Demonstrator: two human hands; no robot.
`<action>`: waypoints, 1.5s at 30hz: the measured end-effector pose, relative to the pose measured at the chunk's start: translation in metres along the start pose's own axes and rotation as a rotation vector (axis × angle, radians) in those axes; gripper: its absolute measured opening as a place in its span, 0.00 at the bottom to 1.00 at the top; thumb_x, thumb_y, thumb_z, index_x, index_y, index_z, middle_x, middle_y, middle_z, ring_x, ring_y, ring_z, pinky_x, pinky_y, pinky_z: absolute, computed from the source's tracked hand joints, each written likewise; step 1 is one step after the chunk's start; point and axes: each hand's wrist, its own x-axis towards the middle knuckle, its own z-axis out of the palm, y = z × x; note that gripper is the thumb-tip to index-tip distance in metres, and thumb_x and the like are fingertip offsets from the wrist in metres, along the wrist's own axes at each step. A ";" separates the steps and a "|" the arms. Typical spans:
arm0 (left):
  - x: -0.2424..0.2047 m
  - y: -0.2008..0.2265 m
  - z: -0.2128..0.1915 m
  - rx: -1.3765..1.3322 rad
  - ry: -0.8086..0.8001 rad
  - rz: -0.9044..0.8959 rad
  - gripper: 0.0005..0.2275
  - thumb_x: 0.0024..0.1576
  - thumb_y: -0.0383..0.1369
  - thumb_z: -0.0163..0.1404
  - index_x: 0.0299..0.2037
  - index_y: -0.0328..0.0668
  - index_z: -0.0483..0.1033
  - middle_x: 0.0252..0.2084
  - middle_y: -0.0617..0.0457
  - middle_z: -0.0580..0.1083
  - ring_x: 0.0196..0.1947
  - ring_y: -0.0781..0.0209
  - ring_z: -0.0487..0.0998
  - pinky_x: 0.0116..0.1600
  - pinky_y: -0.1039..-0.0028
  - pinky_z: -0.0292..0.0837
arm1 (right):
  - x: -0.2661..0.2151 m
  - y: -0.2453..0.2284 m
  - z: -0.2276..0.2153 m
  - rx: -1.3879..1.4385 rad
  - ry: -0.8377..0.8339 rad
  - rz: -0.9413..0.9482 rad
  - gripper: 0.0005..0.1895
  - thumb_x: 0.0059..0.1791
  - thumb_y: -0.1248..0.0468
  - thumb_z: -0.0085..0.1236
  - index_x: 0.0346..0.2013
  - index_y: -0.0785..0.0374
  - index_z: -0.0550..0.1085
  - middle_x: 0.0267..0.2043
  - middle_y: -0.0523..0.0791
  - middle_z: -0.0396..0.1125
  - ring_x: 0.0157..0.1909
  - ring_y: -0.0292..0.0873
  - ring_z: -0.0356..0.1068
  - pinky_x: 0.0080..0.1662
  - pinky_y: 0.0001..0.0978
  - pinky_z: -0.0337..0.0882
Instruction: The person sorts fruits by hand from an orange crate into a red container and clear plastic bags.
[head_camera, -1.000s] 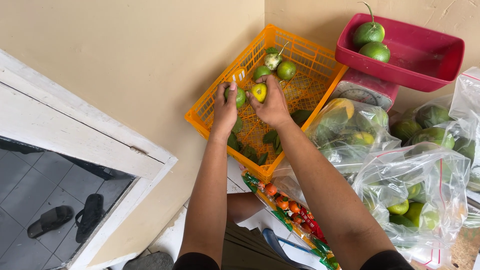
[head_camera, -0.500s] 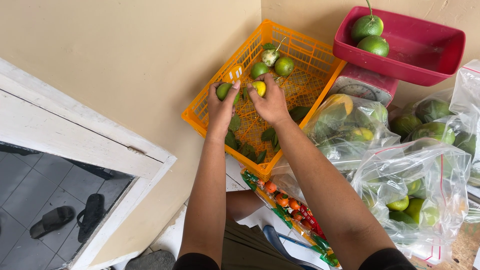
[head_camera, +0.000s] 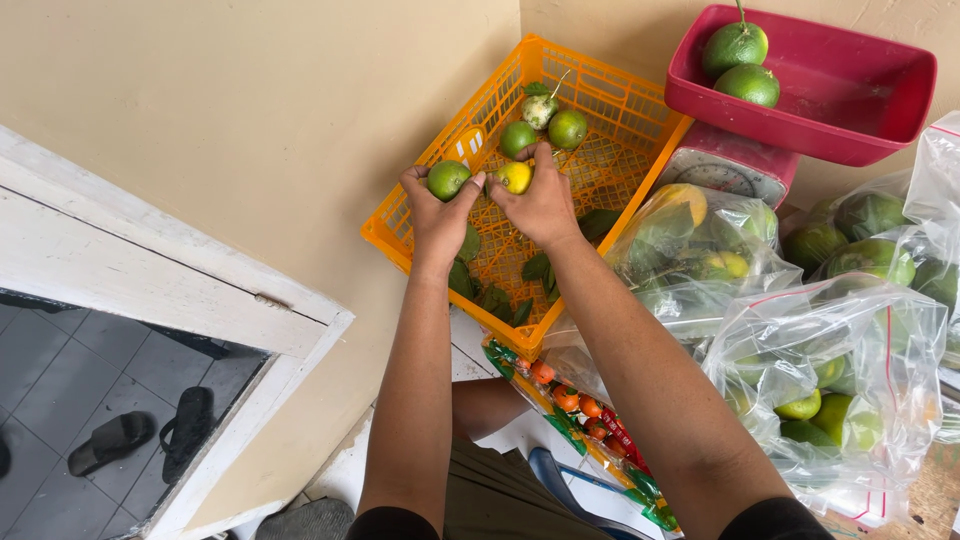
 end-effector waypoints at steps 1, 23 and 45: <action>-0.001 0.000 0.000 0.001 -0.001 -0.002 0.31 0.57 0.42 0.64 0.58 0.40 0.54 0.41 0.51 0.61 0.38 0.63 0.69 0.41 0.65 0.65 | 0.001 0.008 0.003 0.001 0.000 0.002 0.25 0.49 0.53 0.64 0.54 0.59 0.65 0.37 0.53 0.73 0.40 0.52 0.76 0.44 0.46 0.71; 0.005 -0.019 0.006 -0.032 -0.176 0.058 0.35 0.60 0.43 0.63 0.70 0.37 0.55 0.54 0.31 0.71 0.54 0.40 0.77 0.59 0.50 0.70 | 0.008 0.030 0.008 -0.467 -0.457 0.135 0.32 0.46 0.56 0.65 0.63 0.64 0.71 0.58 0.62 0.67 0.63 0.72 0.64 0.51 0.64 0.75; -0.002 -0.006 0.000 -0.083 -0.256 0.312 0.37 0.66 0.62 0.29 0.69 0.34 0.61 0.29 0.45 0.74 0.27 0.62 0.73 0.34 0.71 0.67 | -0.057 -0.059 -0.041 0.314 -0.041 -0.020 0.30 0.60 0.48 0.43 0.64 0.72 0.61 0.46 0.58 0.62 0.48 0.52 0.72 0.46 0.51 0.79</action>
